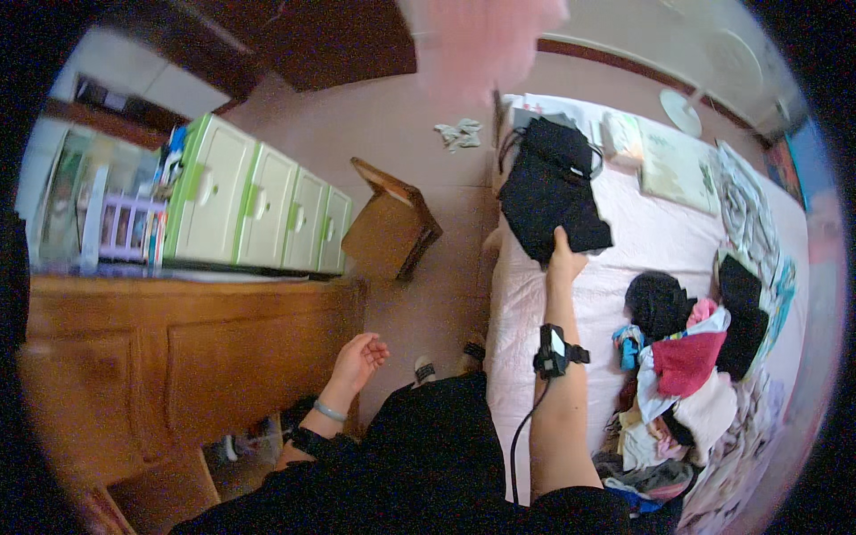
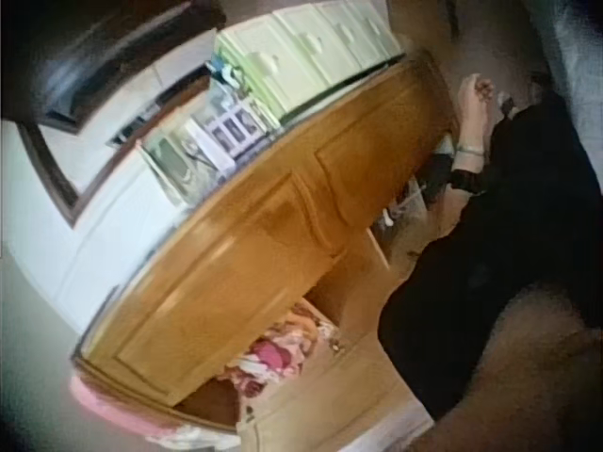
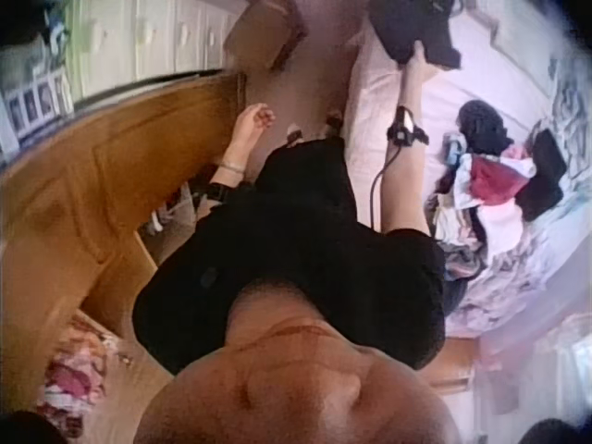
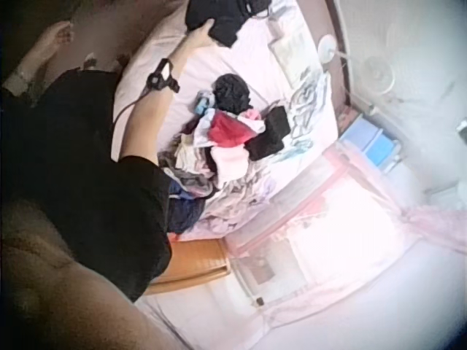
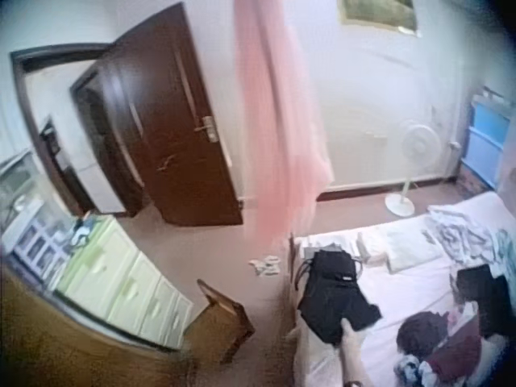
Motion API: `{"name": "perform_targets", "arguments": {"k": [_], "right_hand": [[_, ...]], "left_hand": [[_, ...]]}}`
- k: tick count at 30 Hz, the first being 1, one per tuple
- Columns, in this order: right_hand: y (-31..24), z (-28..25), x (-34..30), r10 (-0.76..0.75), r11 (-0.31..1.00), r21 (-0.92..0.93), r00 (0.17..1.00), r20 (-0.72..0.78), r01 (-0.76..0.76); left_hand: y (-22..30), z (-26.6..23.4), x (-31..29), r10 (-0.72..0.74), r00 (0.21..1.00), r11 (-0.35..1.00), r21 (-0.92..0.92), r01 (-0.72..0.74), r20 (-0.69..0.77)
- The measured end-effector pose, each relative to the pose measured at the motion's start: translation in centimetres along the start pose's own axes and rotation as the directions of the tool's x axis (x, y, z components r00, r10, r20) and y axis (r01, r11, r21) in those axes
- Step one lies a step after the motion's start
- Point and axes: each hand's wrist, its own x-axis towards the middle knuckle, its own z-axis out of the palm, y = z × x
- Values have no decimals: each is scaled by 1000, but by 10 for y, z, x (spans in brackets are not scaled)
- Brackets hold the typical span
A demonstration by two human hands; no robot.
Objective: The person folds various garments on a bed, including a dark blue t-shirt, a red shirt, a white t-shirt, and several pairs of shorts. They then place the folded items into a wooden wardrobe.
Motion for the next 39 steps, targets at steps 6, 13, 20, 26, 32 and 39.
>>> {"name": "perform_targets", "arguments": {"k": [6, 13, 20, 26, 32, 39], "right_hand": [[-162, 53, -30, -203, 974, -6, 881, 428, 228], [-296, 61, -166, 56, 952, -208, 540, 839, 225], [-337, 32, -350, 224, 926, -90, -343, 912, 366], [-348, 67, -510, 405, 682, 494, -841, 359, 539], [-364, 96, -635, 119, 545, 838, -991, -63, 13], [-334, 113, -704, -304, 943, 194, -934, 185, -269]], "left_hand": [[-15, -40, -41, 150, 989, 974, -169, -150, -16], [-33, -103, -87, 460, 888, 877, -147, -457, -16], [-23, -140, -208, 926, 330, 261, 326, -909, 180], [-28, -197, -331, 929, 293, 163, 462, -872, 227], [-48, -248, -379, 869, 494, 448, 471, -760, -30], [-64, -272, -422, 759, 247, 437, 189, -880, -603]]}}
